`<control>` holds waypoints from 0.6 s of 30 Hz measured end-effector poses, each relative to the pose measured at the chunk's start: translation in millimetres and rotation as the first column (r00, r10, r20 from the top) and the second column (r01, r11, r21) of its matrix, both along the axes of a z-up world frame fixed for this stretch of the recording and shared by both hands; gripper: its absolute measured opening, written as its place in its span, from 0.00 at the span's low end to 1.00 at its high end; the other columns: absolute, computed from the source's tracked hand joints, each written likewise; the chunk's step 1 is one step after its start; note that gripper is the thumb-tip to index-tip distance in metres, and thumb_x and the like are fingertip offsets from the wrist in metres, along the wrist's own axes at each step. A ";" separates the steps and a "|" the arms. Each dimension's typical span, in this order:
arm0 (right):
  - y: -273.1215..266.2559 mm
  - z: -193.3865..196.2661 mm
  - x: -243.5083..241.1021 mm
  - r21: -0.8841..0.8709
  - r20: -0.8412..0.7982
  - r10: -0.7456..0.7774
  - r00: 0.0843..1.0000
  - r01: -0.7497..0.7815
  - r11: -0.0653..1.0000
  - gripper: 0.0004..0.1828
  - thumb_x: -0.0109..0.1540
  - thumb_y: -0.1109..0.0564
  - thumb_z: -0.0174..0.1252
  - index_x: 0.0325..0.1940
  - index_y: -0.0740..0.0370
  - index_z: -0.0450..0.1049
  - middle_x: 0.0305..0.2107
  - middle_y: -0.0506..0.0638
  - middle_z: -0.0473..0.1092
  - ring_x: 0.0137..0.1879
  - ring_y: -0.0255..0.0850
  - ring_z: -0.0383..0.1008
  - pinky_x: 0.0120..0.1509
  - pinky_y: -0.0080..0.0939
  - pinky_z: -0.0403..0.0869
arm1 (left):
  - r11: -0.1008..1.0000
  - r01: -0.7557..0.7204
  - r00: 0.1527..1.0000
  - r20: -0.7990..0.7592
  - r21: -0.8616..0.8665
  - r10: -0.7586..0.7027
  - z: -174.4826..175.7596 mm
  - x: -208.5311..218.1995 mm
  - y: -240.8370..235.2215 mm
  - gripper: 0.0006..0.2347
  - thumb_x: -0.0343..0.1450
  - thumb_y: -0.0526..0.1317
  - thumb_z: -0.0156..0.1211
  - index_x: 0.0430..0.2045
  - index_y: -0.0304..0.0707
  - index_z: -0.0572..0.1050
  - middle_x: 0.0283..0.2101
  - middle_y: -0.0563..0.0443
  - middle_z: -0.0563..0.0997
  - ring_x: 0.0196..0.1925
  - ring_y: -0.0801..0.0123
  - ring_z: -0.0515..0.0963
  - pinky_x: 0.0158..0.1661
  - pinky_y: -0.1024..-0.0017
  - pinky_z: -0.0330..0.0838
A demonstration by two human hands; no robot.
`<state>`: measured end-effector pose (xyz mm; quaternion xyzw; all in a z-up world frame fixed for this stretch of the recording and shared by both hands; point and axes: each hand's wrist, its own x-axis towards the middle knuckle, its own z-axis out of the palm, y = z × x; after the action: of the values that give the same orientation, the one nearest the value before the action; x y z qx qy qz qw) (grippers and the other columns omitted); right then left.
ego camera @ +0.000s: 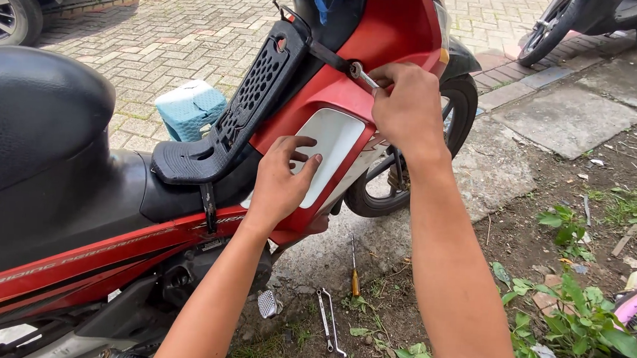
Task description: The person uses a wrench to tighten a bolt on the side panel of a red motorcycle. They then remove a black plastic floor mat from the footrest area and place it on the seat.
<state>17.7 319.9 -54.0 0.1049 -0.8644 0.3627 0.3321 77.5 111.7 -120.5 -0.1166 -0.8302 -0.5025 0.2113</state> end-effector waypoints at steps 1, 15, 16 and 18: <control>2.5 -3.2 -1.2 -0.002 -0.003 0.005 1.000 -0.005 1.000 0.17 0.59 0.66 0.59 0.50 0.60 0.84 0.35 0.56 0.77 0.45 0.55 0.80 0.54 0.50 0.77 | 1.000 -0.005 1.000 -0.003 -0.002 0.005 2.1 0.6 2.4 0.13 0.71 0.41 0.62 0.48 0.38 0.81 0.51 0.36 0.81 0.47 0.45 0.85 0.49 0.51 0.79; 8.6 -23.0 -30.9 -0.040 -0.022 -0.026 0.999 0.025 0.999 0.10 0.63 0.62 0.60 0.44 0.58 0.85 0.34 0.55 0.76 0.42 0.55 0.80 0.50 0.53 0.79 | 0.987 0.140 0.990 -0.009 -0.082 -0.141 -10.5 2.5 14.2 0.14 0.69 0.42 0.62 0.46 0.38 0.80 0.48 0.40 0.81 0.45 0.46 0.86 0.49 0.54 0.79; 5.6 -20.5 -28.0 -0.042 -0.022 -0.029 0.999 0.028 0.999 0.10 0.63 0.62 0.60 0.44 0.58 0.85 0.34 0.55 0.76 0.42 0.55 0.80 0.50 0.53 0.79 | 0.986 0.143 0.990 -0.008 -0.084 -0.144 -7.8 4.7 13.8 0.14 0.69 0.42 0.62 0.46 0.38 0.80 0.48 0.40 0.81 0.45 0.46 0.86 0.49 0.54 0.79; -1.0 -15.0 -22.4 -0.070 0.016 -0.050 0.999 0.051 0.996 0.10 0.64 0.62 0.59 0.44 0.61 0.85 0.34 0.59 0.76 0.41 0.58 0.80 0.49 0.51 0.79 | 0.989 0.133 0.991 0.011 -0.065 -0.132 -2.1 9.2 12.5 0.14 0.70 0.41 0.62 0.48 0.35 0.79 0.49 0.37 0.80 0.46 0.41 0.85 0.49 0.51 0.78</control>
<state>-4.7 318.9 -69.1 0.0689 -0.8558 0.3850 0.3386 86.7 124.2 -122.6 -0.1767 -0.8374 -0.4884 0.1705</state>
